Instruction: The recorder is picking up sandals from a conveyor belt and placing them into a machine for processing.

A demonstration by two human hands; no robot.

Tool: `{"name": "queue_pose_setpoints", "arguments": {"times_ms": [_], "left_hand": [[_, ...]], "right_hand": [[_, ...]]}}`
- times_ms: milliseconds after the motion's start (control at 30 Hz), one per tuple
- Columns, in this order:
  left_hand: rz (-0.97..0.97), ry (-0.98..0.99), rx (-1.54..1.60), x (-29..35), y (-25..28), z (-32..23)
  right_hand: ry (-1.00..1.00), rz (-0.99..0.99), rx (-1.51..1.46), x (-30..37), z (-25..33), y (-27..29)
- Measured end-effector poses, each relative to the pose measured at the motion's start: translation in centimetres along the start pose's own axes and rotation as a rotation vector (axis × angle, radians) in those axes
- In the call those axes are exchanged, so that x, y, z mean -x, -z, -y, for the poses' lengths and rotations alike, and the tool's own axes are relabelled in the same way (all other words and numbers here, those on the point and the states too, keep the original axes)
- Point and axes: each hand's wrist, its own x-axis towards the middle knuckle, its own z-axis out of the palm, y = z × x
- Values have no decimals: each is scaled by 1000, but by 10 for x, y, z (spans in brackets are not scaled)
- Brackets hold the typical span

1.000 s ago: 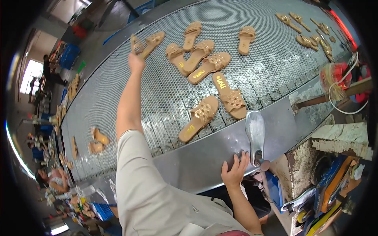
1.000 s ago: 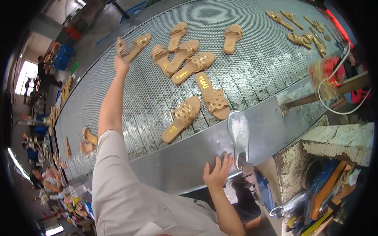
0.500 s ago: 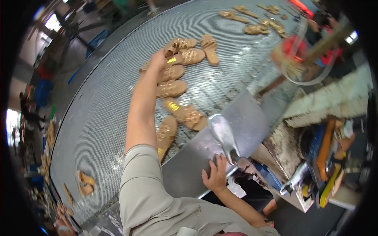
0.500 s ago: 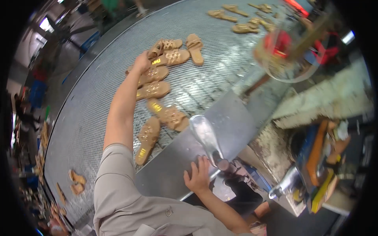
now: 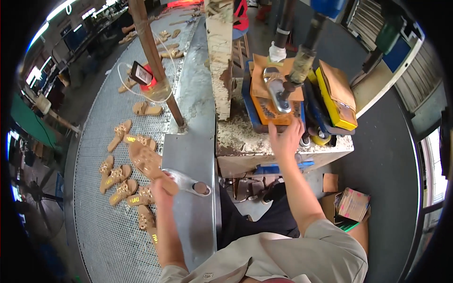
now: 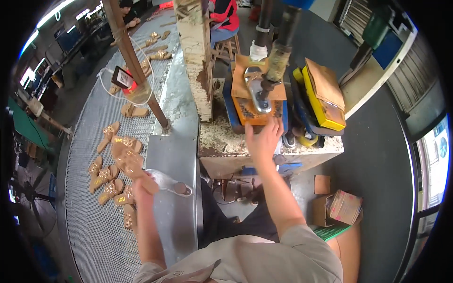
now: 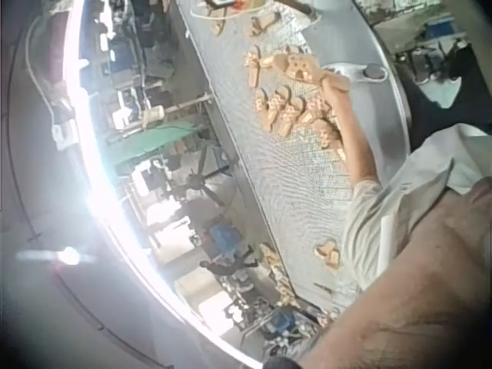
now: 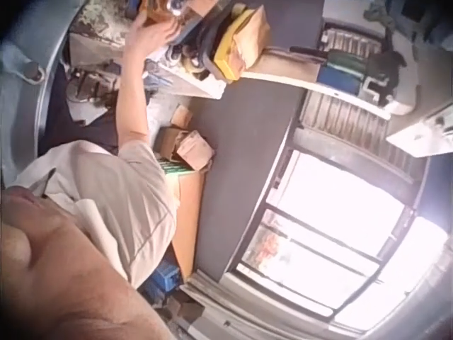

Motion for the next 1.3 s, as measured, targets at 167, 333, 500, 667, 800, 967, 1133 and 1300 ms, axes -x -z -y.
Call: {"name": "queue_pose_setpoints", "arguments": {"times_ms": [167, 333, 500, 667, 800, 967, 1133, 1300], "left_hand": [[69, 136, 44, 43, -63, 67], [-115, 144, 35, 99, -124, 76], [-185, 191, 158, 160, -121, 122], [-229, -5, 319, 213, -138, 87], [-487, -155, 389, 264, -27, 42], [-1225, -510, 38, 361, 208, -39], [-953, -441, 221, 345, 122, 3], [-615, 47, 476, 264, -15, 84]], "right_hand": [[-32, 1, 243, -39, -62, -80], [-193, 166, -62, -31, -43, -92], [-365, 607, -639, 98, 59, 72], [-443, 883, -987, 195, 140, 143], [-276, 1242, -1075, 236, 162, 160], [-196, 1594, -1205, 265, 169, 188], [-178, 1557, -1172, 280, 138, 191], [-145, 1375, -986, 262, 141, 176]]}}
